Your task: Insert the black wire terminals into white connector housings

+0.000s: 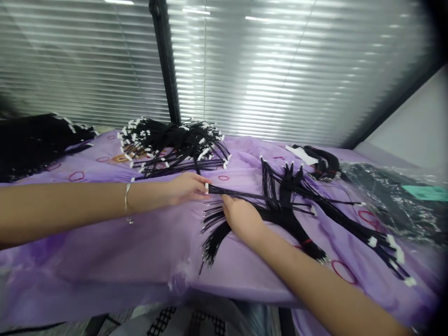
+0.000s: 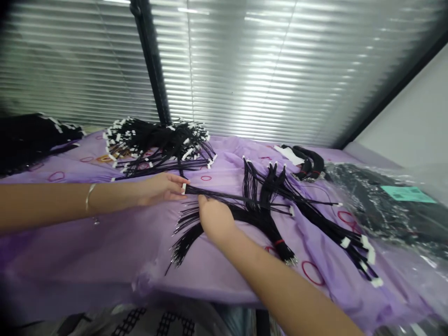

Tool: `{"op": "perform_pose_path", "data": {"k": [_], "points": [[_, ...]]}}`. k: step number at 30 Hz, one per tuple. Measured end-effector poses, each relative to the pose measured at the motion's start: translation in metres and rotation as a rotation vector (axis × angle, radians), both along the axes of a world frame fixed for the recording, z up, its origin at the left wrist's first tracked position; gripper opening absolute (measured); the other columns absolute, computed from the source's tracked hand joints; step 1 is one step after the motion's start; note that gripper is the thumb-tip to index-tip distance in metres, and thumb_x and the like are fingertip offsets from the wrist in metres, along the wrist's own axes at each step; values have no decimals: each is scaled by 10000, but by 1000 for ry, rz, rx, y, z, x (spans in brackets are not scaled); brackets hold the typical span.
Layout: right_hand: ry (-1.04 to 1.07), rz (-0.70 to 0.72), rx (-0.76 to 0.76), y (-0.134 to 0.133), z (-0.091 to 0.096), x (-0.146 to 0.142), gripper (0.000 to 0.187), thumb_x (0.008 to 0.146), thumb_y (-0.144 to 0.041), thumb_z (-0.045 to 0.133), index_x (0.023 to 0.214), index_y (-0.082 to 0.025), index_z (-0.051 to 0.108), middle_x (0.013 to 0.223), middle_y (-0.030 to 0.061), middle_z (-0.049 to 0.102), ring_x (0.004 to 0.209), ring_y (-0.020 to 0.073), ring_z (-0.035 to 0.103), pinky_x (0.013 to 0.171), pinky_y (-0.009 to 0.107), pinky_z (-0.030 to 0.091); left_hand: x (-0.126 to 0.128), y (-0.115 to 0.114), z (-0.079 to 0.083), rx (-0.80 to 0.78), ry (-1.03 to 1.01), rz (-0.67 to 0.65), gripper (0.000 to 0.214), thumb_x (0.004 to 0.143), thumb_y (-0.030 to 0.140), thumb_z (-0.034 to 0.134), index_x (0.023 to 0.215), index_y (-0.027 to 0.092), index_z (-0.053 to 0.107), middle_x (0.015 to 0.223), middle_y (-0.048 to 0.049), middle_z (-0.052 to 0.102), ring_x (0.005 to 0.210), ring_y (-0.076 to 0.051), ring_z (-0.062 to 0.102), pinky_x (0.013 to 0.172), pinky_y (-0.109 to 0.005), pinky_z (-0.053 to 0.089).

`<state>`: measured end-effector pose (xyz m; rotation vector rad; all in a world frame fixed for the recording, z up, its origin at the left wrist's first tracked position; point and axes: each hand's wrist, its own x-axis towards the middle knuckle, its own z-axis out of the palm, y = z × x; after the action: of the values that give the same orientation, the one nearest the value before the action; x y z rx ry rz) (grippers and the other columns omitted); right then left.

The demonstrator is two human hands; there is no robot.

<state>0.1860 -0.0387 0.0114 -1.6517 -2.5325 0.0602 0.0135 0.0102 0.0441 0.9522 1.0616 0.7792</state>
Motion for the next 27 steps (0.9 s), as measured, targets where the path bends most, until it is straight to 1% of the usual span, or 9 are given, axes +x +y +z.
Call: {"op": "perform_pose_path", "data": {"k": [3, 6, 10, 13, 16, 18, 20, 23, 27], "points": [[12, -5, 0, 3, -1, 2, 318, 910, -185, 312, 1100, -125, 560, 822, 135, 670, 720, 222, 639, 631, 305, 447, 5, 3, 11, -25, 28, 10, 192, 585, -57, 648, 704, 93, 653, 656, -38, 632, 694, -141, 628, 797, -305, 518], [51, 23, -5, 5, -1, 5, 271, 898, -221, 380, 964, -155, 635, 866, 112, 645, 773, 197, 617, 670, 280, 436, 9, 6, 11, -49, 48, 28, 201, 596, -84, 623, 693, 91, 649, 609, -37, 619, 680, -150, 637, 778, -295, 528], [107, 65, -25, 9, 2, 12, 219, 860, -241, 481, 859, -160, 684, 881, 100, 600, 820, 186, 573, 742, 281, 416, 12, 12, -4, -45, 19, 92, 234, 646, -99, 589, 724, 112, 657, 633, -33, 628, 643, -115, 624, 745, -240, 524], [144, 107, -34, 12, 3, 16, 197, 849, -245, 513, 803, -172, 690, 889, 79, 583, 870, 171, 542, 793, 264, 394, 15, 20, -18, -25, -45, 152, 261, 686, -95, 559, 772, 127, 667, 692, -40, 642, 679, -110, 623, 776, -233, 511], [175, 107, -6, 14, -2, 15, 222, 884, -231, 450, 918, -169, 660, 931, 79, 564, 872, 160, 527, 798, 260, 389, 17, 25, -30, 3, -112, 185, 238, 699, -84, 565, 777, 116, 667, 717, -52, 643, 694, -113, 617, 820, -250, 496], [186, 84, 17, 17, -7, 13, 253, 902, -201, 397, 991, -148, 628, 924, 91, 554, 825, 161, 524, 778, 273, 395, 16, 26, -38, 34, -147, 194, 202, 694, -71, 584, 757, 103, 664, 723, -56, 642, 696, -111, 614, 828, -254, 492], [192, 66, 23, 20, -12, 11, 261, 903, -189, 383, 944, -135, 635, 876, 91, 546, 768, 162, 516, 753, 284, 401, 15, 25, -45, 80, -174, 194, 175, 693, -41, 612, 779, 101, 668, 706, -39, 635, 680, -100, 606, 818, -251, 495], [214, 63, 16, 23, -14, 11, 232, 886, -200, 432, 836, -148, 653, 856, 80, 536, 781, 163, 508, 766, 283, 400, 15, 22, -51, 155, -203, 183, 199, 687, 17, 658, 862, 110, 672, 674, 0, 622, 640, -76, 588, 788, -241, 501], [257, 65, -4, 23, -11, 14, 142, 850, -186, 504, 850, -158, 643, 918, 73, 541, 883, 169, 505, 840, 284, 389, 15, 24, -52, 200, -226, 155, 210, 646, 55, 706, 849, 103, 674, 677, 2, 635, 644, -76, 588, 765, -245, 502]]}}
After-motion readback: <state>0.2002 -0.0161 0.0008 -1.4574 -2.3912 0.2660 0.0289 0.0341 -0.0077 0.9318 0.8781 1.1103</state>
